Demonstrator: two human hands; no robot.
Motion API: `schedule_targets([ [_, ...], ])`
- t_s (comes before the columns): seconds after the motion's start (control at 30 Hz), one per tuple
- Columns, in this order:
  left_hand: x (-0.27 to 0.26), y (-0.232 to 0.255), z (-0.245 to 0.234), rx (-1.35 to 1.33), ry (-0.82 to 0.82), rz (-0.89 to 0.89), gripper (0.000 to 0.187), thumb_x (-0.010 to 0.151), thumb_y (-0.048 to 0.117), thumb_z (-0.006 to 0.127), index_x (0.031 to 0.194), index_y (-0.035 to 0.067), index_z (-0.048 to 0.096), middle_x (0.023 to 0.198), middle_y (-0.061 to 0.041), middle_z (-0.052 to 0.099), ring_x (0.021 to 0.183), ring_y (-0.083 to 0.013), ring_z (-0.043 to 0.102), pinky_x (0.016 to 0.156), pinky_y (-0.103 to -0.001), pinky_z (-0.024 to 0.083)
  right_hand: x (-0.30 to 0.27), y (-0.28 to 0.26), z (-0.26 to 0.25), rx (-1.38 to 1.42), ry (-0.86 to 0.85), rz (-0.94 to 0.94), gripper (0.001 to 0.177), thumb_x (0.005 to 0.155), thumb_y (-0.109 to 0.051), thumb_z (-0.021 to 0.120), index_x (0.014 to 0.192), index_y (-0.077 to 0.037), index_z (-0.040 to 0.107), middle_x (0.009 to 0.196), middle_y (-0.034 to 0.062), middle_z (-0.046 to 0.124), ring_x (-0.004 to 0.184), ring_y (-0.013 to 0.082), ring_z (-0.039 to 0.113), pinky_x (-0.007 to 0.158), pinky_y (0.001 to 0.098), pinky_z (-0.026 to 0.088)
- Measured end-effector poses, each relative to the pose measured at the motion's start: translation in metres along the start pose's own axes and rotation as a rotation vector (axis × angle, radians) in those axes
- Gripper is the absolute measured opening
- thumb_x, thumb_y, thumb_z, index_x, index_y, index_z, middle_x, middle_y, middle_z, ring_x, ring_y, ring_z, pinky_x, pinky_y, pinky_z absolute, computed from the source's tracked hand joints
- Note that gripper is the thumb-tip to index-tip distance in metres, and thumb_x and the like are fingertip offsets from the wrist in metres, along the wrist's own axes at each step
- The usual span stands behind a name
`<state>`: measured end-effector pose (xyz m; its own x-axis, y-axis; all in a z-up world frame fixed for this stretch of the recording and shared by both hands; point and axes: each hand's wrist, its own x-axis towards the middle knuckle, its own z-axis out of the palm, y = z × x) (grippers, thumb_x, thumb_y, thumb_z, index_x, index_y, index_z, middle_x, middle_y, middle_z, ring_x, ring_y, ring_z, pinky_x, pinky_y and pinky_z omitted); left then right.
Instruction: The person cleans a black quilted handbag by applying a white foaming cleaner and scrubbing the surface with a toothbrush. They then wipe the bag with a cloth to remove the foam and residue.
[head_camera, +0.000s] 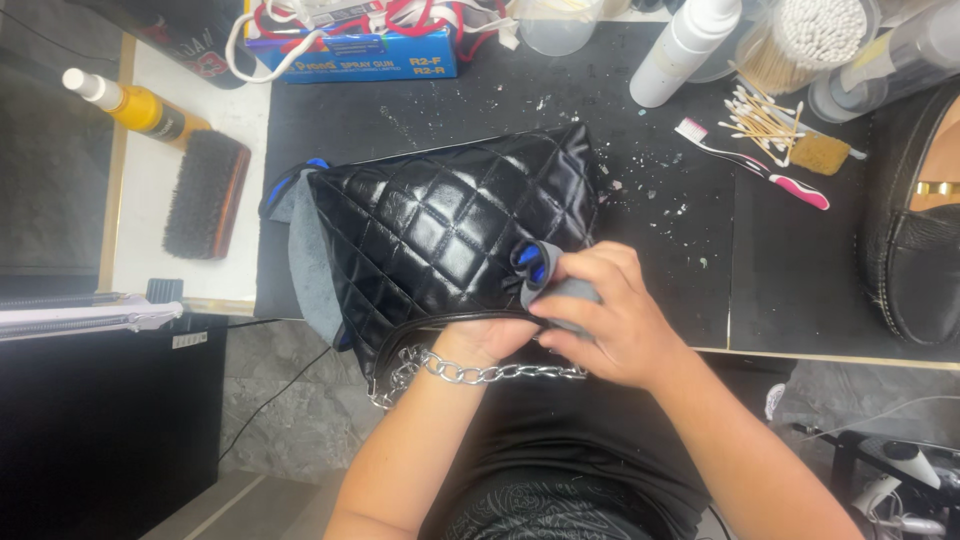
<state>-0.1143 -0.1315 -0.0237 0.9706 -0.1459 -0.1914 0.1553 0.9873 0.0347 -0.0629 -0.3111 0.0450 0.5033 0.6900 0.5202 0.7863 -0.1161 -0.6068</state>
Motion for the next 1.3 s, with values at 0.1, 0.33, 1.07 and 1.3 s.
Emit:
schedule_targets([
  [0.1, -0.001, 0.001, 0.004, 0.042, -0.075, 0.031, 0.023, 0.104, 0.021, 0.065, 0.115, 0.002, 0.070, 0.115, -0.011, 0.071, 0.109, -0.0212, 0.066, 0.094, -0.032, 0.056, 0.014, 0.007, 0.005, -0.111, -0.072, -0.020, 0.028, 0.088, -0.034, 0.077, 0.111, -0.019, 0.069, 0.129, 0.0075, 0.055, 0.120, 0.0316, 0.048, 0.107, 0.0491, 0.034],
  [0.33, -0.019, -0.005, 0.037, -0.091, -0.006, -0.052, 0.028, 0.107, 0.027, 0.062, 0.125, 0.007, 0.068, 0.123, -0.005, 0.070, 0.112, -0.0182, 0.066, 0.098, -0.033, 0.055, 0.037, 0.034, 0.005, -0.186, 0.123, 0.146, 0.023, 0.094, -0.027, 0.073, 0.112, -0.016, 0.065, 0.128, 0.0111, 0.054, 0.126, 0.0324, 0.044, 0.110, 0.0473, 0.032],
  [1.07, 0.002, 0.016, 0.038, 0.042, -0.023, -0.028, 0.029, 0.111, 0.025, 0.060, 0.125, 0.001, 0.068, 0.118, -0.011, 0.071, 0.107, -0.0240, 0.066, 0.094, -0.040, 0.056, 0.005, 0.035, 0.020, 0.370, 0.586, 0.466, 0.012, 0.112, -0.011, 0.067, 0.117, -0.003, 0.059, 0.125, 0.0106, 0.056, 0.118, 0.0187, 0.053, 0.106, 0.0291, 0.043],
  [1.3, 0.006, 0.018, -0.003, 0.092, -0.012, 0.025, 0.028, 0.111, 0.023, 0.060, 0.125, -0.001, 0.068, 0.116, -0.012, 0.071, 0.104, -0.0254, 0.066, 0.091, -0.041, 0.056, -0.026, 0.005, 0.031, 0.019, 0.362, 0.365, 0.050, 0.098, -0.026, 0.069, 0.140, -0.003, 0.054, 0.132, 0.0166, 0.049, 0.122, 0.0293, 0.050, 0.106, 0.0373, 0.043],
])
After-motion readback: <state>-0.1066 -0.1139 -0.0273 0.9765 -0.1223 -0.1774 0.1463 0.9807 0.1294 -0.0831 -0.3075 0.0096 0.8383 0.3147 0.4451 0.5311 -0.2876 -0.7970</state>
